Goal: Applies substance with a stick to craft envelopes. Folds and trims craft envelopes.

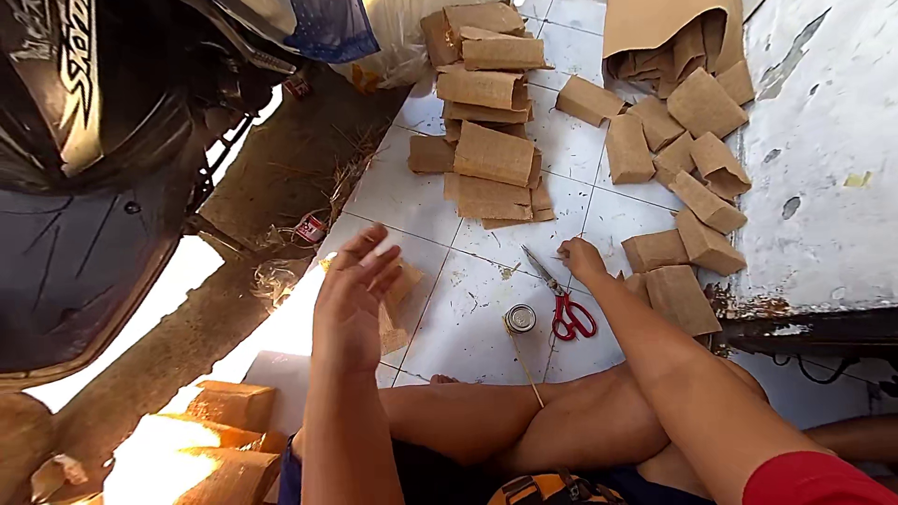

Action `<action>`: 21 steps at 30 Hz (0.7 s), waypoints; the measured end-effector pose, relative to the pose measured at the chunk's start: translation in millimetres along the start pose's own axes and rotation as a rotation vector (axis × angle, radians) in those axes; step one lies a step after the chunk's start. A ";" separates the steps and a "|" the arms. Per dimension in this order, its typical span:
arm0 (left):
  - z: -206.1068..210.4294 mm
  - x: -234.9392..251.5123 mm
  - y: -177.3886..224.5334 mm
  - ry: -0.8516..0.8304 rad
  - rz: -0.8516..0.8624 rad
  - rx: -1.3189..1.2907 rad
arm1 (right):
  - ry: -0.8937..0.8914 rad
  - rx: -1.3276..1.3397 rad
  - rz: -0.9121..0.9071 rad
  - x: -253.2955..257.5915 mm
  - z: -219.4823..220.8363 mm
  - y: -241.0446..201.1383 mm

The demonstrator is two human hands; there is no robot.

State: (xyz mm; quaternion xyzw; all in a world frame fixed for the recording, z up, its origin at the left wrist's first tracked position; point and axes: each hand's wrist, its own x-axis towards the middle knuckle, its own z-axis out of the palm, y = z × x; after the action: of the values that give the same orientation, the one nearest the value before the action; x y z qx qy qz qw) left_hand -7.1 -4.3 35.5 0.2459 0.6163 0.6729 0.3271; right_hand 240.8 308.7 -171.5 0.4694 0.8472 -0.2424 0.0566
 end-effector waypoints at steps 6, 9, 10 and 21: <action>-41.9 -17.4 41.7 0.430 0.265 -0.064 | -0.125 0.042 0.122 16.4 -23.2 -45.3; -42.4 -15.4 40.2 0.515 0.190 -0.164 | -0.104 0.682 -0.077 31.9 -45.7 -122.7; -43.7 -16.1 40.2 0.508 0.181 -0.192 | -0.135 0.756 -0.093 31.5 -49.5 -143.6; -61.4 -14.5 42.5 0.520 0.293 -0.291 | -0.187 0.671 0.005 40.4 28.3 -183.1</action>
State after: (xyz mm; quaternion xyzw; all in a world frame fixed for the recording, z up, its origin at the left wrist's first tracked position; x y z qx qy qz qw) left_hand -48.4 -57.3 71.2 0.1029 0.5347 0.8339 0.0902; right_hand 64.1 245.7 -143.8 0.4398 0.7102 -0.5492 -0.0227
